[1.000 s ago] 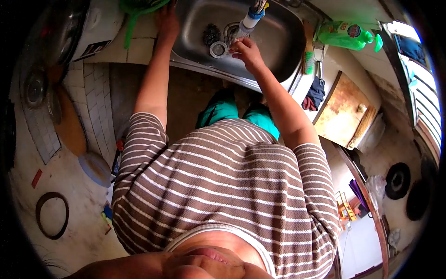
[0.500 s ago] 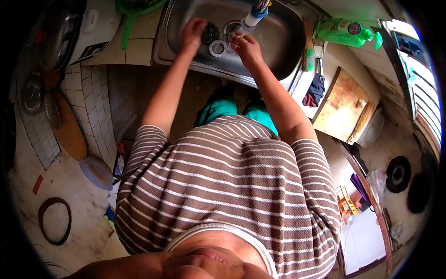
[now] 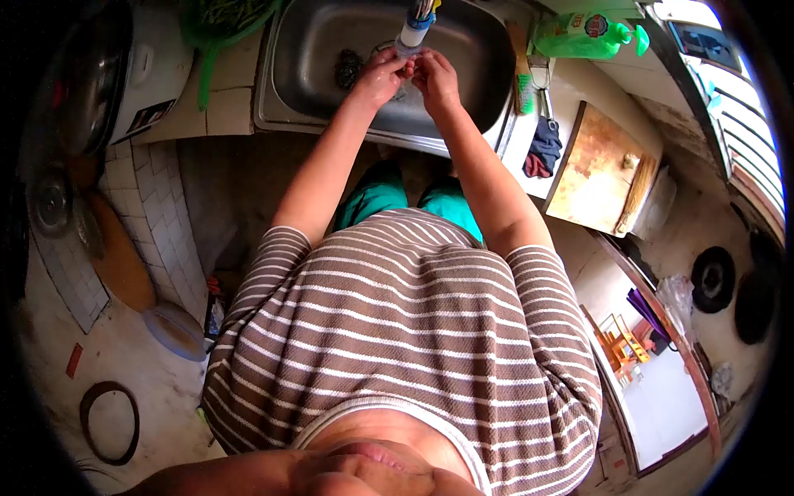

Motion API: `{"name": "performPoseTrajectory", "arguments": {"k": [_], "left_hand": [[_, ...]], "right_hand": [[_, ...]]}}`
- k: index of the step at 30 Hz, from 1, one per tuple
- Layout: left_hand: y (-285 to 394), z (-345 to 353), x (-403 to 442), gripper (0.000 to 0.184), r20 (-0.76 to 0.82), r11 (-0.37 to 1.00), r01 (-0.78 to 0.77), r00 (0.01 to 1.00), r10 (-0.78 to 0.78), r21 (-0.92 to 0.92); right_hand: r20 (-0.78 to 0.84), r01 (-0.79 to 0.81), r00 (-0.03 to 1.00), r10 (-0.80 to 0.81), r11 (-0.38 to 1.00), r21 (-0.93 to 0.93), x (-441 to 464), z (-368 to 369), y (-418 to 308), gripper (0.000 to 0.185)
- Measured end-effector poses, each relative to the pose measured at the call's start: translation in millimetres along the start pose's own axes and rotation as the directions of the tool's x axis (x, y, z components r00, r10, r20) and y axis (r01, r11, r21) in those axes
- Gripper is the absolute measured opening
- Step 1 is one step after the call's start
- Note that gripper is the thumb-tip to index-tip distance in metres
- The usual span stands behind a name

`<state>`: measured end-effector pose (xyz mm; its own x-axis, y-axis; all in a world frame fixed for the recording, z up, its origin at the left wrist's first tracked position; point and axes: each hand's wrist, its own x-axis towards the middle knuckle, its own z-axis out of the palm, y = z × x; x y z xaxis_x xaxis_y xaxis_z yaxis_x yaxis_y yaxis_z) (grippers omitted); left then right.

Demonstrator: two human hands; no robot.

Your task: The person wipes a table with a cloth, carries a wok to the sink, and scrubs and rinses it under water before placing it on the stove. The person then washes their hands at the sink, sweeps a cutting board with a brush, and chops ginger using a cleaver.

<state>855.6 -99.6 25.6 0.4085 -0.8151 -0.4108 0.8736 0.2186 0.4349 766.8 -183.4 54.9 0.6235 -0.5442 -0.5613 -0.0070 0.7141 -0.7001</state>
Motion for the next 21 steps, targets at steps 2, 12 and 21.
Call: {"name": "performPoseTrajectory", "arguments": {"k": [2,12,21], "left_hand": [[1,0,5,0.011,0.022,0.998,0.000,1.000,-0.001,0.055],[12,4,11,0.017,-0.005,0.976,0.085,0.996,-0.085,0.199],[13,6,-9,0.010,-0.051,0.868,-0.122,0.985,0.167,0.482]], "right_hand": [[-0.080,0.002,0.997,-0.001,1.000,0.011,-1,1,1,0.021],[0.017,0.109,0.994,-0.108,0.988,-0.108,0,0,10,0.022],[-0.067,0.128,0.986,-0.153,0.950,-0.284,16,14,28,0.018]]}}
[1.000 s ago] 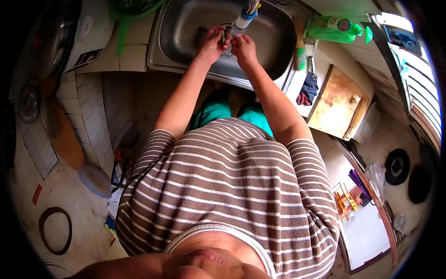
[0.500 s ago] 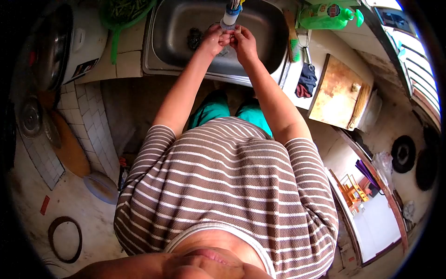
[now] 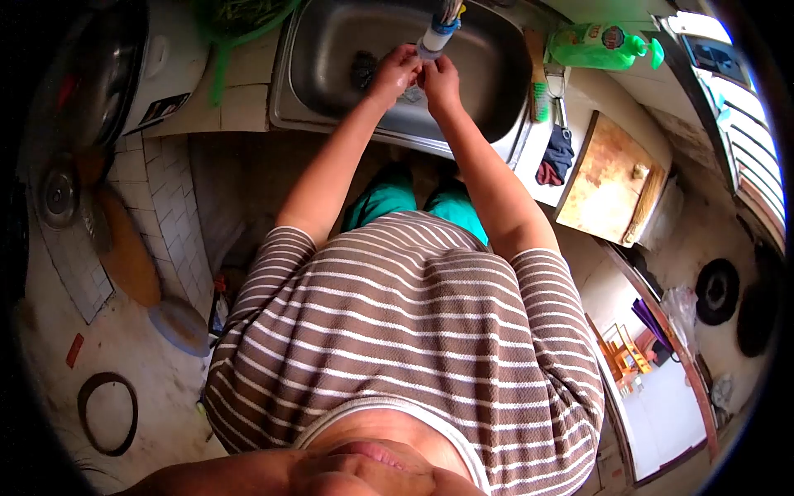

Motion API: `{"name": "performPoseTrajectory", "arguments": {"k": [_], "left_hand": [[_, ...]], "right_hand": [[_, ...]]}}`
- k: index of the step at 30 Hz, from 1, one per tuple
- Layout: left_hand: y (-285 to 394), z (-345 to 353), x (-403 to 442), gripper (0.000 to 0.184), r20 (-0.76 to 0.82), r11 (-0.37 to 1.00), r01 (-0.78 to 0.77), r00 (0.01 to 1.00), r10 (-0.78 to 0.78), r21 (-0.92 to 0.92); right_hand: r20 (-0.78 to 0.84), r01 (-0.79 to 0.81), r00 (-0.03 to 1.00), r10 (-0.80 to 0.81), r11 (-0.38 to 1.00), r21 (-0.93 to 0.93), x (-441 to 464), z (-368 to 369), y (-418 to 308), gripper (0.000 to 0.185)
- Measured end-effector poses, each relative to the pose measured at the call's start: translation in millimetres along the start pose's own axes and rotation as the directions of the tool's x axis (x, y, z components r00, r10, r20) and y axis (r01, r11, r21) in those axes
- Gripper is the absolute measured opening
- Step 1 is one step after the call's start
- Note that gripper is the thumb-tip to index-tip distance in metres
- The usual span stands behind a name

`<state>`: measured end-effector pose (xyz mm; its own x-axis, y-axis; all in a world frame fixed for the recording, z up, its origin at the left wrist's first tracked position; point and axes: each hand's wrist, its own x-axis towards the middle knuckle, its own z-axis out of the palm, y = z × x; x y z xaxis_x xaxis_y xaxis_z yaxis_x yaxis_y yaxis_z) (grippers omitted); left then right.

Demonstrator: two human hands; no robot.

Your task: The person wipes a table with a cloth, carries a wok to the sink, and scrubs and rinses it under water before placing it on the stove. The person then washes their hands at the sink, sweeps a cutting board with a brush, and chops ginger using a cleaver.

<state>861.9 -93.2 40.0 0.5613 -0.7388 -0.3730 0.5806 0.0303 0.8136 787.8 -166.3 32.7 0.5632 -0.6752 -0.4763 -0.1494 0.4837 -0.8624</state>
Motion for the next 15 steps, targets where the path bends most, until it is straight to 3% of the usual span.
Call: {"name": "performPoseTrajectory", "arguments": {"k": [2,3,5,7,9,11,13,15], "left_hand": [[-13,-13,5,0.012,0.007,0.915,-0.143,0.988,0.151,0.376],[-23,-19,14,0.016,0.008,0.792,-0.277,0.946,0.325,0.544],[-20,-24,18,0.018,-0.005,0.764,-0.282,0.937,0.350,0.580],[-11,-28,19,0.019,-0.012,0.737,-0.287,0.929,0.371,0.612],[31,-33,15,0.020,-0.083,0.571,-0.298,0.834,0.546,0.765],[103,-40,1,0.019,-0.167,0.503,-0.129,0.849,0.501,0.855],[123,-86,30,0.022,0.011,0.147,-0.223,0.583,0.812,0.964],[175,-107,33,0.026,0.051,0.066,-0.179,0.582,0.811,0.982]], "right_hand": [[-0.006,-0.032,0.999,0.032,0.994,-0.104,3,2,6,0.020],[0.008,-0.038,0.999,0.040,0.979,-0.199,2,4,7,0.021],[0.028,-0.039,0.998,0.049,0.956,-0.291,-4,11,-1,0.024],[0.041,-0.198,0.977,0.208,0.966,-0.167,-10,16,-19,0.025],[0.111,-0.197,0.972,0.206,0.977,-0.085,-5,9,-18,0.024],[0.190,-0.197,0.963,0.189,0.980,0.023,4,-2,-11,0.020],[0.185,-0.221,0.961,0.205,0.973,0.071,-3,8,-22,0.019],[0.181,-0.246,0.958,0.223,0.962,0.121,-7,11,-23,0.018]]}}
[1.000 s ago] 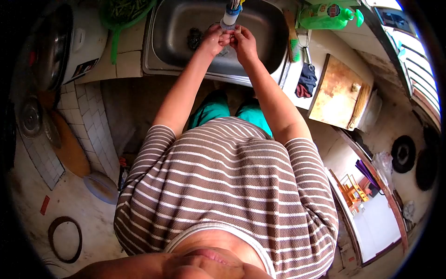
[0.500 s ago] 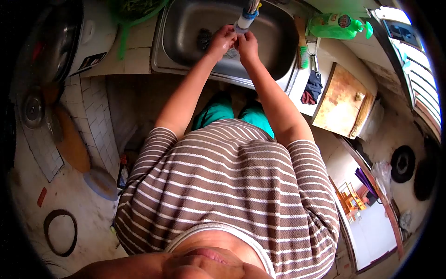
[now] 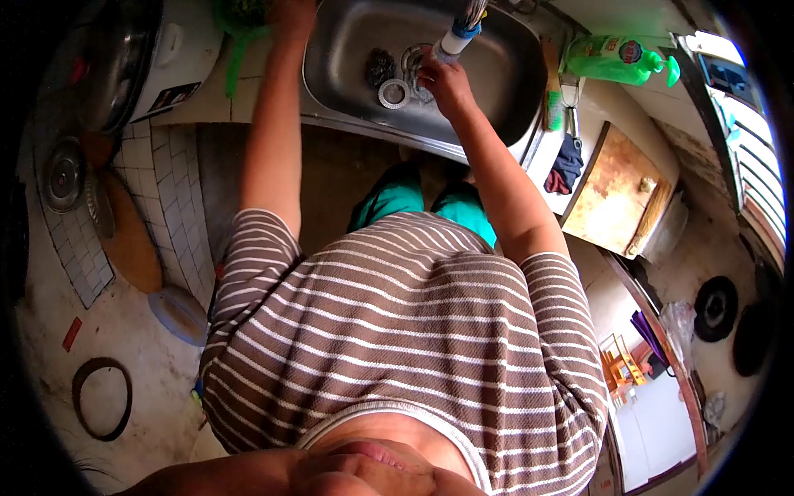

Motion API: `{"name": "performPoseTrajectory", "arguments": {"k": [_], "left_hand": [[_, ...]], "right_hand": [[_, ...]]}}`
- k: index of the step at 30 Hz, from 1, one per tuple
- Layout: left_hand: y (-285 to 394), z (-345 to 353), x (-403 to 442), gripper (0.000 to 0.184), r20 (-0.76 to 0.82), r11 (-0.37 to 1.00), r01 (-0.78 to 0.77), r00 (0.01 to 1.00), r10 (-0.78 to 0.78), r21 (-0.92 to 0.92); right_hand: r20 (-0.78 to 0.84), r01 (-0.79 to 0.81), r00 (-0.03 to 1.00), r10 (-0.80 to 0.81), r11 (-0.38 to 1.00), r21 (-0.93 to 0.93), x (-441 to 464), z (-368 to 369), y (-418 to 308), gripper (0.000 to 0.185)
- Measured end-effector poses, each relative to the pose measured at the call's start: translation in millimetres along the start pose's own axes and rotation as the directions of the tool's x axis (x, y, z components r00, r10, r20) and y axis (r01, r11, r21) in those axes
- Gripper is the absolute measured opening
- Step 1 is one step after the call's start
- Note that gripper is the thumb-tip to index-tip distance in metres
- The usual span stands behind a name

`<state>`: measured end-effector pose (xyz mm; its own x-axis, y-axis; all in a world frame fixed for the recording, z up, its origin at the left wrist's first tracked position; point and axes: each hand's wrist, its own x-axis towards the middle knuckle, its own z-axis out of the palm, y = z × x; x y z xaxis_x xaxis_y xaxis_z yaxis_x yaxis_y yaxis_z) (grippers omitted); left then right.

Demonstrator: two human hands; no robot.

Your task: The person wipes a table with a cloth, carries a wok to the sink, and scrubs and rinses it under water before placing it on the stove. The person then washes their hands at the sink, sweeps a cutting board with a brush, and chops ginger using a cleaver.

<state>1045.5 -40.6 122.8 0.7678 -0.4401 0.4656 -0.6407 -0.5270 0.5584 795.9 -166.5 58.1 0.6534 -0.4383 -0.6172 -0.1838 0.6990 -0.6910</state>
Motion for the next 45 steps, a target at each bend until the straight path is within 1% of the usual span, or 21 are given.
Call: {"name": "performPoseTrajectory", "arguments": {"k": [2,6,8,10,11,14,16,19,23,28,31,32,33,34,35,36,37,39,41,43,45], "left_hand": [[-17,-16,24,0.022,-0.061,0.963,-0.148,0.984,0.165,0.223],[-7,-36,17,0.025,-0.165,0.940,-0.213,0.951,0.262,0.267],[-3,-39,-4,0.018,-0.151,0.892,-0.378,0.894,0.422,0.248],[-10,-15,-45,0.018,-0.197,0.957,-0.286,0.937,0.288,0.038],[-5,-8,-64,0.019,-0.063,0.954,-0.286,0.958,0.281,-0.093],[2,17,-128,0.018,0.280,0.948,-0.081,0.945,0.171,-0.308],[-20,56,-185,0.019,0.638,0.691,0.519,0.762,-0.109,-0.503],[18,50,-204,0.023,0.895,0.102,0.920,0.393,-0.210,-0.380],[54,72,-216,0.024,0.909,-0.018,0.923,0.374,-0.187,-0.383],[56,102,-218,0.020,0.798,0.265,0.847,0.526,-0.293,-0.461],[52,98,-214,0.018,0.797,0.249,0.876,0.480,-0.367,-0.413],[46,98,-219,0.017,0.731,0.383,0.813,0.570,-0.375,-0.438],[39,98,-222,0.017,0.728,0.383,0.815,0.568,-0.383,-0.434],[34,93,-224,0.018,0.620,0.552,0.709,0.683,-0.385,-0.438],[33,83,-222,0.019,0.508,0.703,0.583,0.784,-0.357,-0.406],[32,72,-222,0.020,0.485,0.715,0.572,0.796,-0.363,-0.403],[37,56,-216,0.020,0.464,0.718,0.567,0.804,-0.373,-0.405],[26,49,-220,0.019,0.493,0.684,0.595,0.784,-0.377,-0.423],[23,39,-222,0.020,0.527,0.518,0.687,0.725,-0.443,-0.510],[23,30,-219,0.020,0.526,0.375,0.697,0.711,-0.467,-0.611],[26,26,-217,0.018,0.506,0.335,0.699,0.699,-0.505,-0.632]], "right_hand": [[0.119,0.037,0.991,-0.059,0.983,0.182,0,2,4,0.019],[0.053,0.041,0.997,-0.054,0.974,0.223,-5,7,4,0.017],[0.102,-0.006,0.994,-0.028,0.945,0.327,9,-10,16,0.015],[0.222,-0.047,0.975,-0.026,0.948,0.314,16,-34,23,0.015],[0.340,-0.085,0.940,-0.022,0.952,0.295,18,-40,25,0.016],[0.097,-0.035,0.995,0.034,0.999,0.011,4,-28,31,0.018],[0.027,-0.015,0.999,0.018,0.994,-0.104,-8,-12,34,0.018],[0.034,0.020,0.999,-0.011,0.958,-0.285,-5,-24,47,0.021],[0.036,0.027,0.999,-0.020,0.980,-0.195,1,-29,60,0.022],[0.061,0.050,0.998,-0.035,0.963,-0.266,0,-34,41,0.023],[-0.074,0.113,0.988,-0.137,0.956,-0.270,19,-39,53,0.027],[-0.106,0.102,0.980,-0.171,0.875,-0.473,35,-48,64,0.026],[-0.100,0.098,0.981,-0.164,0.876,-0.472,46,-60,76,0.026],[0.148,0.322,0.904,-0.400,0.413,-0.852,55,-68,87,0.025],[0.472,0.421,0.767,-0.434,-0.216,-0.881,58,-70,94,0.026],[0.515,0.440,0.763,-0.390,-0.269,-0.857,59,-74,101,0.031],[0.512,0.444,0.770,-0.382,-0.257,-0.859,69,-82,108,0.031],[0.283,0.269,0.949,-0.137,-0.113,-0.957,98,-100,122,0.025],[0.206,0.269,0.925,-0.318,0.171,-0.948,93,-75,106,0.022],[0.381,0.470,0.856,-0.349,0.223,-0.854,108,-51,100,0.023],[0.227,0.504,0.813,-0.537,0.453,-0.735,109,-3,94,0.023]]}}
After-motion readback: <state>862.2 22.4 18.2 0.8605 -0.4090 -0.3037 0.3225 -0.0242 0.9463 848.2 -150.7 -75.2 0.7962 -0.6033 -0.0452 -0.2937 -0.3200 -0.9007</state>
